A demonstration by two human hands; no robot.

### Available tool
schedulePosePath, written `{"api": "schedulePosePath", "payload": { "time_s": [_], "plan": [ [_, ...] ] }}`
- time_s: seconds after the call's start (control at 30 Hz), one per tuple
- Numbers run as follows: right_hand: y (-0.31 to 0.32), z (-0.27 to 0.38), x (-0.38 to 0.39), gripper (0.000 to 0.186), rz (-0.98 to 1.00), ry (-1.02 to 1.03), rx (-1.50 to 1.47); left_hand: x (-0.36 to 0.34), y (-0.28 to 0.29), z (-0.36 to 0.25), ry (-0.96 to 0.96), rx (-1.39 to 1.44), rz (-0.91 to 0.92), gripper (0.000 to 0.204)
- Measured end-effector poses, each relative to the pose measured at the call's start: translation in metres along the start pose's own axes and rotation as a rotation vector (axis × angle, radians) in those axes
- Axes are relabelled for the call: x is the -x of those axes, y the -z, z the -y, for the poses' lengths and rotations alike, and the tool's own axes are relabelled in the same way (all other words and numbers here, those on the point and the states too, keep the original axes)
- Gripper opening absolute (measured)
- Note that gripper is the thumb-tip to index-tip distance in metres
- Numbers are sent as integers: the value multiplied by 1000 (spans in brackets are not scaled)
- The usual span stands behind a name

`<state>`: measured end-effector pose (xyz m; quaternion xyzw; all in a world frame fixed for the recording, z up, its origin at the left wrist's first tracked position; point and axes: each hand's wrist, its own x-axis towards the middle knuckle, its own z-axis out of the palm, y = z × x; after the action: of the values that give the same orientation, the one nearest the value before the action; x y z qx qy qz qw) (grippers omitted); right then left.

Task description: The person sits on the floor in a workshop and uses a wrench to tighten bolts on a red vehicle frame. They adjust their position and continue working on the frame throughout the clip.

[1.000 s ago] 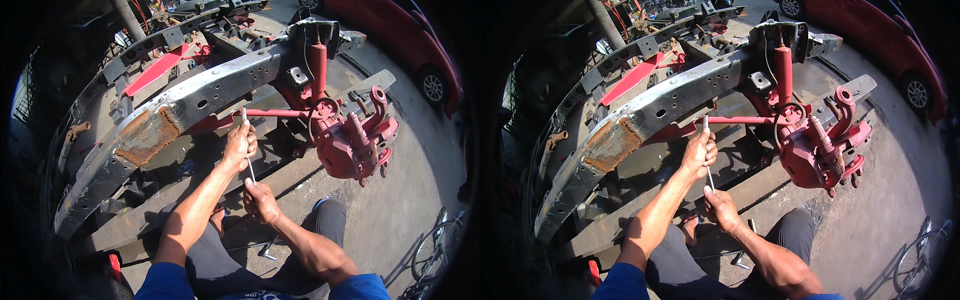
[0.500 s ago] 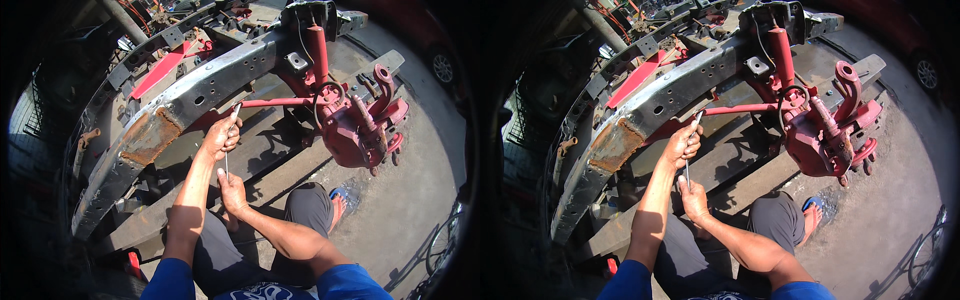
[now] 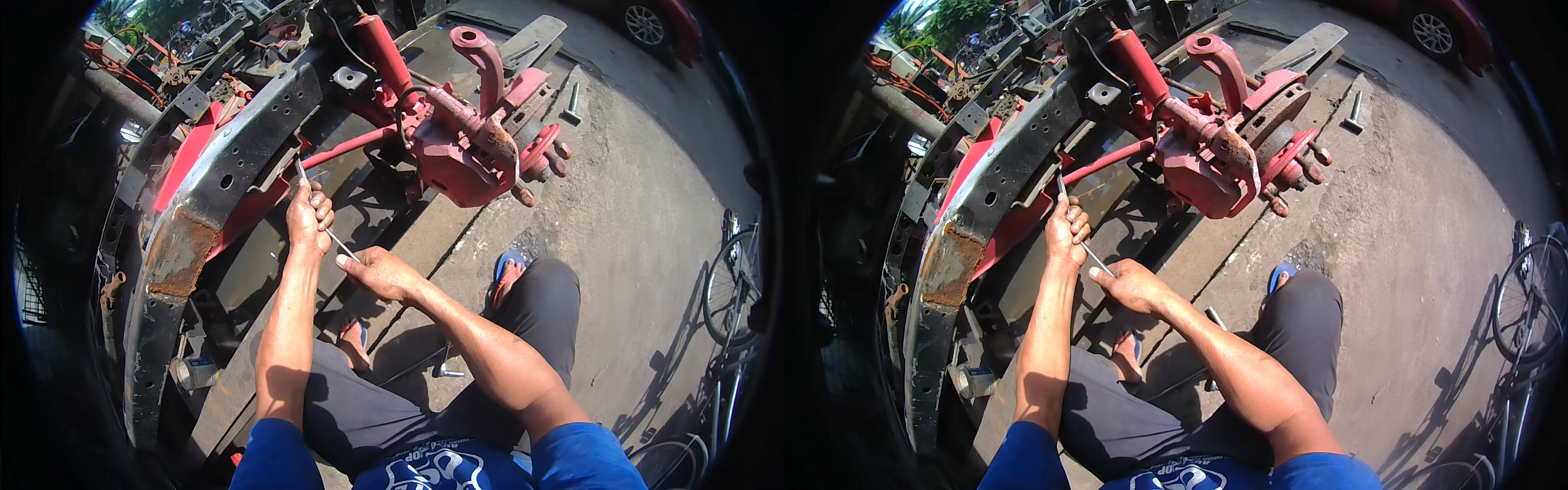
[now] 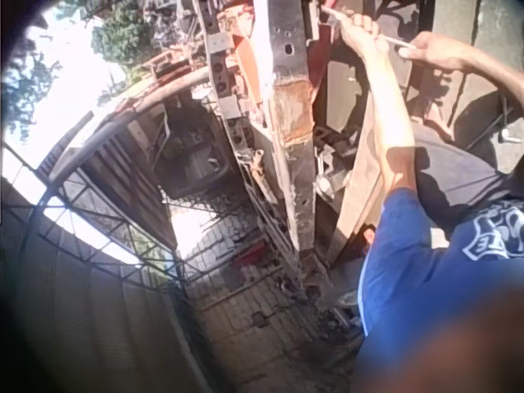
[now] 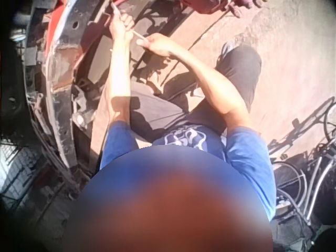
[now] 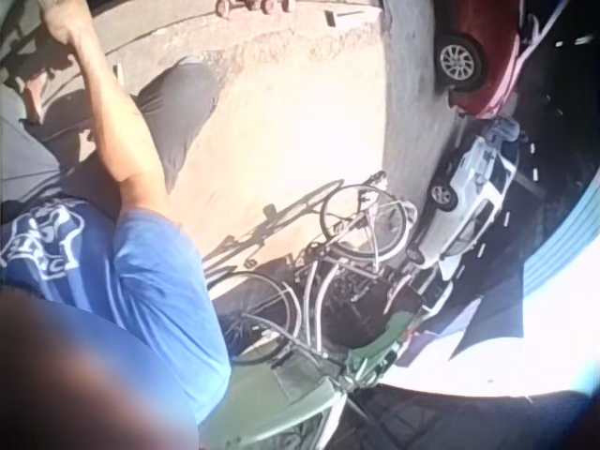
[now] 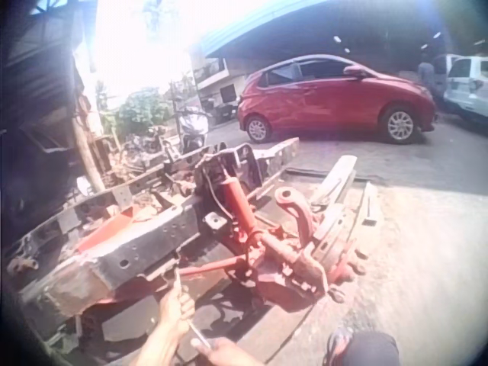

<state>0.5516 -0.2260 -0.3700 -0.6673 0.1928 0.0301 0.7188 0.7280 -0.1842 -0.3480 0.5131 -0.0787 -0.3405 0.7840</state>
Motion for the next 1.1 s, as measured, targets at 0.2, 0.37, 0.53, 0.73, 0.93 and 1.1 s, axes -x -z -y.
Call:
{"api": "schedulePosePath", "payload": {
  "time_s": [0.2, 0.37, 0.53, 0.73, 0.93, 1.1],
  "plan": [
    [42, -4, -6, 61, 41, -3, 133, -5, -25, 15, -71, 22, -106, 30],
    [65, -10, -11, 64, 104, 54, 206, -12, -33, 20, -152, -27, -108, 30],
    [79, -4, -8, 66, 131, 58, 191, -12, -35, 18, -140, -1, -70, 30],
    [27, 7, -4, 55, 346, -13, -518, 1, -21, -6, -12, 1, -17, 29],
    [-1, 4, -5, 53, 57, -53, -427, 2, -14, -7, 8, 10, 31, 30],
    [-78, 1, -22, 51, -118, 74, -500, 1, 22, -35, 142, -70, 146, 32]
  ]
}}
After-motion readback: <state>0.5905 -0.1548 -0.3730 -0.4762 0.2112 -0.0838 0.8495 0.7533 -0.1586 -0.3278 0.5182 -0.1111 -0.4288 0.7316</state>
